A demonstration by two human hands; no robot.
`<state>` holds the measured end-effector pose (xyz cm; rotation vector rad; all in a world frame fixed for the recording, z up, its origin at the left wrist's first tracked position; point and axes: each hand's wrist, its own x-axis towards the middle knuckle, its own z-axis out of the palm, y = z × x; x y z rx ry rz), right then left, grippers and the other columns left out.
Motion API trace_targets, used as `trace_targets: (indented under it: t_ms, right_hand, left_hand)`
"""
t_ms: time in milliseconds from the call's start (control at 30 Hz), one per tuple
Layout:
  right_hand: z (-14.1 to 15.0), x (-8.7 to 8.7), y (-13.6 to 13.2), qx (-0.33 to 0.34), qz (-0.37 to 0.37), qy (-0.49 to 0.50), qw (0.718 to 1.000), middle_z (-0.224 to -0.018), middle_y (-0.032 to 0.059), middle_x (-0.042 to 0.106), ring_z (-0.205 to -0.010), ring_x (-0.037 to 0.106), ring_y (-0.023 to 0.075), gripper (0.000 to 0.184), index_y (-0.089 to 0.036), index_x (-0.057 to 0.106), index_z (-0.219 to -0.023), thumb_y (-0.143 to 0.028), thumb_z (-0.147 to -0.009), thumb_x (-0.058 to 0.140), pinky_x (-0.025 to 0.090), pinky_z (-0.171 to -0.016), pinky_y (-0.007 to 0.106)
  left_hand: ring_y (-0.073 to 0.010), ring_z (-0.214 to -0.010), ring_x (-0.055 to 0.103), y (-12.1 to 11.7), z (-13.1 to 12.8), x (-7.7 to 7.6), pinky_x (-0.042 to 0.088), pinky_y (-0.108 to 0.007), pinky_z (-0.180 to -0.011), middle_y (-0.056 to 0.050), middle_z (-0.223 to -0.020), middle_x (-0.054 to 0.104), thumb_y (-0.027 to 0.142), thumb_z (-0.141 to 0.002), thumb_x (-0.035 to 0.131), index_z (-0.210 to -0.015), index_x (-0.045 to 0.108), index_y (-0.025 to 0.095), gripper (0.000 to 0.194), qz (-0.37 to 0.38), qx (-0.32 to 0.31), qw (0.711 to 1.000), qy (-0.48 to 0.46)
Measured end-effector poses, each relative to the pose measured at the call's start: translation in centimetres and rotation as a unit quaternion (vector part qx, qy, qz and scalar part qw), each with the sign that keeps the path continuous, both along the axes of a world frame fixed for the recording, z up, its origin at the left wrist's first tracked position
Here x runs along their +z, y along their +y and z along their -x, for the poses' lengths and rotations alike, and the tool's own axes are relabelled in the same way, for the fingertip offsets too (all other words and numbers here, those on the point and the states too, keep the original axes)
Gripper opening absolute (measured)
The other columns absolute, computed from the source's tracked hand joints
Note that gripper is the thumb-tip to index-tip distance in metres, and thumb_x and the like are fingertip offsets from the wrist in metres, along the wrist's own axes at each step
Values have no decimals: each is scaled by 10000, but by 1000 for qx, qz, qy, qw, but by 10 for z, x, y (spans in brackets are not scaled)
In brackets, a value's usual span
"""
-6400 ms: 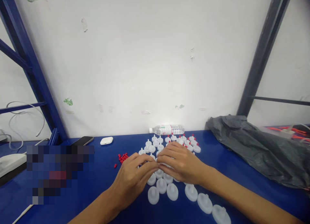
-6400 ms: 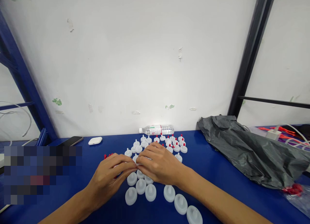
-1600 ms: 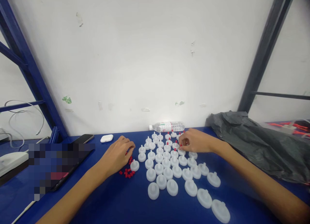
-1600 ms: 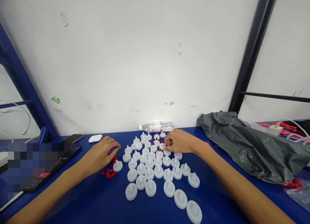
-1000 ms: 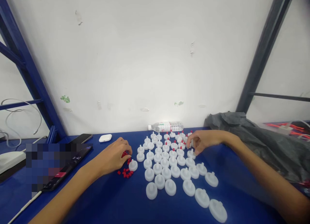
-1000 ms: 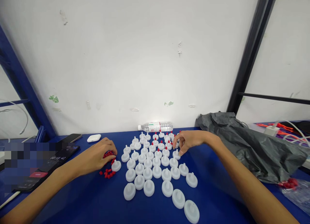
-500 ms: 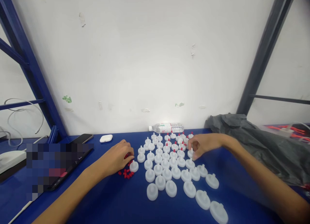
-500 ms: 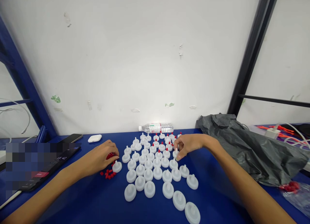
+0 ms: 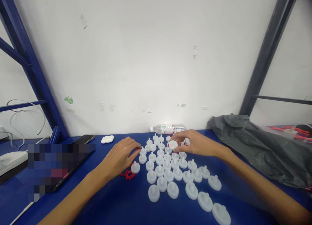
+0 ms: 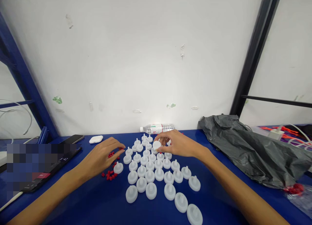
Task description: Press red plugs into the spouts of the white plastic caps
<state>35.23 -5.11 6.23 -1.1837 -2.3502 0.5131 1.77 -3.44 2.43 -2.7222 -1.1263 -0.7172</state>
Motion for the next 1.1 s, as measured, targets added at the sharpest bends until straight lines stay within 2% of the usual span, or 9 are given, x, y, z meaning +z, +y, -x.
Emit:
trace_targets:
  t_ms: [100, 167, 267, 400, 533, 700, 900, 1100]
  right_hand:
    - [18, -11, -9, -12, -121, 10, 993, -1190, 79, 720, -1012, 696, 248, 300, -228, 656, -1105, -436, -895, 709, 552, -787, 362]
    - [30, -22, -14, -5, -186, 16, 982, -1258, 92, 698, -1065, 692, 254, 263, -219, 587, -1124, -331, -909, 690, 557, -846, 389]
    - [45, -36, -19, 17, -245, -8, 969, -1090, 74, 738, -952, 710, 242, 223, -209, 549, -1099, -248, -914, 666, 559, -792, 371]
    - [54, -45, -21, 34, -323, -41, 945, -850, 39, 717, -727, 680, 210, 122, -197, 542, -995, -247, -940, 638, 512, -675, 333]
    - [56, -48, -22, 33, -347, -45, 936, -793, 23, 705, -679, 672, 193, 136, -195, 538, -990, -296, -959, 624, 487, -679, 324]
    - [60, -51, -26, 11, -357, -72, 931, -662, -2, 661, -590, 627, 179, 125, -196, 535, -929, -286, -936, 622, 450, -641, 303]
    - [63, -53, -28, -11, -341, -75, 937, -660, -5, 675, -569, 612, 168, 140, -195, 536, -915, -250, -894, 662, 430, -620, 285]
    - [63, -54, -29, -24, -335, -76, 939, -679, 3, 700, -590, 623, 175, 155, -194, 549, -919, -259, -880, 683, 393, -588, 280]
  left_hand:
    - [-224, -962, 623, -6, -10, -3, 504, -372, -871, -88, -1037, 723, 257, -1056, 462, -1102, 684, 180, 239, -41, -46, 998, -20]
    - [-210, -922, 621, -12, -17, -7, 503, -369, -851, -86, -1024, 723, 228, -1061, 465, -1117, 675, 178, 223, -78, -87, 992, -34]
    - [-195, -873, 616, -22, -26, -13, 493, -354, -805, -71, -993, 716, 178, -1047, 501, -1138, 654, 188, 178, -117, -125, 984, -48]
    - [-187, -844, 607, -32, -34, -15, 483, -340, -763, -61, -976, 706, 145, -1026, 535, -1153, 632, 193, 166, -121, -145, 981, -52]
    - [-184, -815, 612, -35, -37, -14, 491, -332, -739, -63, -947, 708, 152, -1022, 545, -1132, 636, 182, 146, -108, -162, 979, -54]
    - [-174, -814, 620, -34, -37, -18, 511, -319, -747, -62, -963, 729, 116, -979, 618, -1130, 637, 171, 162, -128, -168, 974, -85]
    - [-159, -769, 615, -31, -37, -20, 515, -286, -678, -63, -940, 734, 96, -949, 662, -1139, 656, 153, 199, -149, -197, 962, -118]
    - [-160, -827, 631, -31, -37, -24, 529, -275, -713, -65, -971, 727, 84, -965, 632, -1178, 651, 166, 228, -100, -203, 962, -150]
